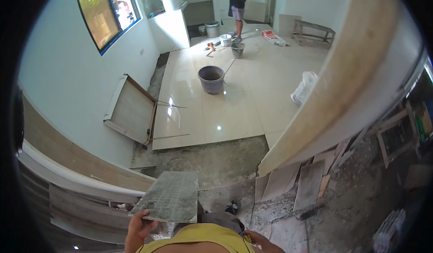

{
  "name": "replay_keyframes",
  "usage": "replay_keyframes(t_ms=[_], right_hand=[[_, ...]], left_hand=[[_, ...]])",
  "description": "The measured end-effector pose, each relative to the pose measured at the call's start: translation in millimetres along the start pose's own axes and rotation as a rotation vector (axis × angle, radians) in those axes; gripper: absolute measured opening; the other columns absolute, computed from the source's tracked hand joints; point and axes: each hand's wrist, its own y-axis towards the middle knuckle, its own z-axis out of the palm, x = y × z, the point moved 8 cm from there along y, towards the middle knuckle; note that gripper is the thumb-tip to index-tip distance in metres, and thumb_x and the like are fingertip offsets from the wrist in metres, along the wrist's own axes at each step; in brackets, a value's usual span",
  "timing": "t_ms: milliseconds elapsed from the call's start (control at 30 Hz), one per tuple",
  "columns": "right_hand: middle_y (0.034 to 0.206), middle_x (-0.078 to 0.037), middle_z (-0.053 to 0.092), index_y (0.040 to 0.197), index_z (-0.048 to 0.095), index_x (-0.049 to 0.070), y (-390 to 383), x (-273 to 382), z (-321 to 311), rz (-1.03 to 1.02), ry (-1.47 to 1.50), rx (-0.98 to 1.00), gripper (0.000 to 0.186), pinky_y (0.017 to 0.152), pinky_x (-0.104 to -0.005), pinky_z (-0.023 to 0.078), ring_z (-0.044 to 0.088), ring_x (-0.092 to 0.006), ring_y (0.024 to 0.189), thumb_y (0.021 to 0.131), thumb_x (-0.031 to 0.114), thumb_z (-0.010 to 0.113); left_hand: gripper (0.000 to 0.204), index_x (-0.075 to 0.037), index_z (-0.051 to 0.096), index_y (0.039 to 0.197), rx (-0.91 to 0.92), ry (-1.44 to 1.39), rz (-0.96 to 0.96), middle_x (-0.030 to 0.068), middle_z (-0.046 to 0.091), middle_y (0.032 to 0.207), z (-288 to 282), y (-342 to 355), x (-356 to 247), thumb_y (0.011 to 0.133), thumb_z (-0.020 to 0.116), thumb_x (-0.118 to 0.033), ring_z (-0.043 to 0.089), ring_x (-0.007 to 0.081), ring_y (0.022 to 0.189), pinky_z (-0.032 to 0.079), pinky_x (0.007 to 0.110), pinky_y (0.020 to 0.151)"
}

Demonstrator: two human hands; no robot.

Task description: The person cuts a tile using a power tool, carries the piece into another room, and applies mortar to the back of a tile with a trowel before pressing it onto a wall.

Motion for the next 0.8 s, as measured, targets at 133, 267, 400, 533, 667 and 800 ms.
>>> replay_keyframes(t_ms=[133, 267, 400, 533, 667, 800], right_hand=[[0.063, -0.002, 0.057, 0.082, 0.064, 0.012, 26.6, 59.4, -22.3, 0.035, -0.019, -0.031, 0.034, 0.045, -0.0302, 0.038, 0.05, -0.0154, 0.05, 0.091, 0.043, 0.053], [0.062, -0.003, 0.058, 0.081, 0.064, 0.012, 48.7, 103.1, -35.3, 0.056, 0.013, -0.089, 0.034, 0.044, -0.0308, 0.038, 0.052, -0.0163, 0.049, 0.089, 0.043, 0.053], [0.062, -0.004, 0.06, 0.08, 0.065, 0.012, 69.4, 163.4, -30.0, 0.063, 0.095, -0.156, 0.034, 0.043, -0.0315, 0.039, 0.053, -0.0172, 0.048, 0.088, 0.043, 0.054], [0.061, -0.005, 0.061, 0.08, 0.065, 0.012, 87.8, 216.4, -24.8, 0.048, 0.198, -0.242, 0.034, 0.042, -0.032, 0.039, 0.054, -0.0179, 0.047, 0.087, 0.044, 0.054], [0.066, -0.004, 0.061, 0.08, 0.064, 0.013, 85.0, 301.8, -34.9, 0.085, 0.432, -0.336, 0.032, 0.047, -0.0323, 0.043, 0.055, -0.0184, 0.051, 0.085, 0.043, 0.055], [0.069, 0.0, 0.06, 0.084, 0.063, 0.015, 87.1, 383.6, -57.4, -0.002, 0.203, -0.344, 0.027, 0.051, -0.0306, 0.042, 0.055, -0.016, 0.056, 0.083, 0.042, 0.058]], left_hand=[[0.04, 0.004, 0.052, 0.122, -0.06, 0.057, 0.09, 0.0168, 0.064, 0.109, 59.4, 30.8, -50.3, 0.085, 0.057, -0.012, 0.067, 0.0312, 0.088, 0.061, 0.042, 0.06], [0.041, 0.004, 0.053, 0.121, -0.043, 0.101, 0.077, 0.0173, 0.063, 0.108, 90.9, 101.3, -85.1, 0.084, 0.057, -0.012, 0.067, 0.0313, 0.085, 0.061, 0.041, 0.058], [0.041, 0.005, 0.053, 0.12, -0.045, 0.177, 0.047, 0.0173, 0.065, 0.105, 132.7, 177.5, -131.3, 0.085, 0.057, -0.014, 0.068, 0.0299, 0.079, 0.061, 0.039, 0.059], [0.04, 0.005, 0.052, 0.122, 0.086, 0.265, -0.048, 0.0171, 0.064, 0.107, 189.5, 222.3, -199.7, 0.085, 0.055, -0.012, 0.067, 0.0295, 0.086, 0.062, 0.038, 0.06], [0.044, 0.002, 0.048, 0.126, 0.164, 0.312, -0.167, 0.0171, 0.061, 0.109, 237.0, 250.1, -256.3, 0.084, 0.053, -0.007, 0.067, 0.0305, 0.086, 0.061, 0.04, 0.057], [0.044, 0.003, 0.048, 0.126, 0.176, 0.398, -0.131, 0.0162, 0.062, 0.111, 302.5, 262.9, -311.3, 0.084, 0.054, -0.008, 0.067, 0.0301, 0.088, 0.062, 0.041, 0.056]])
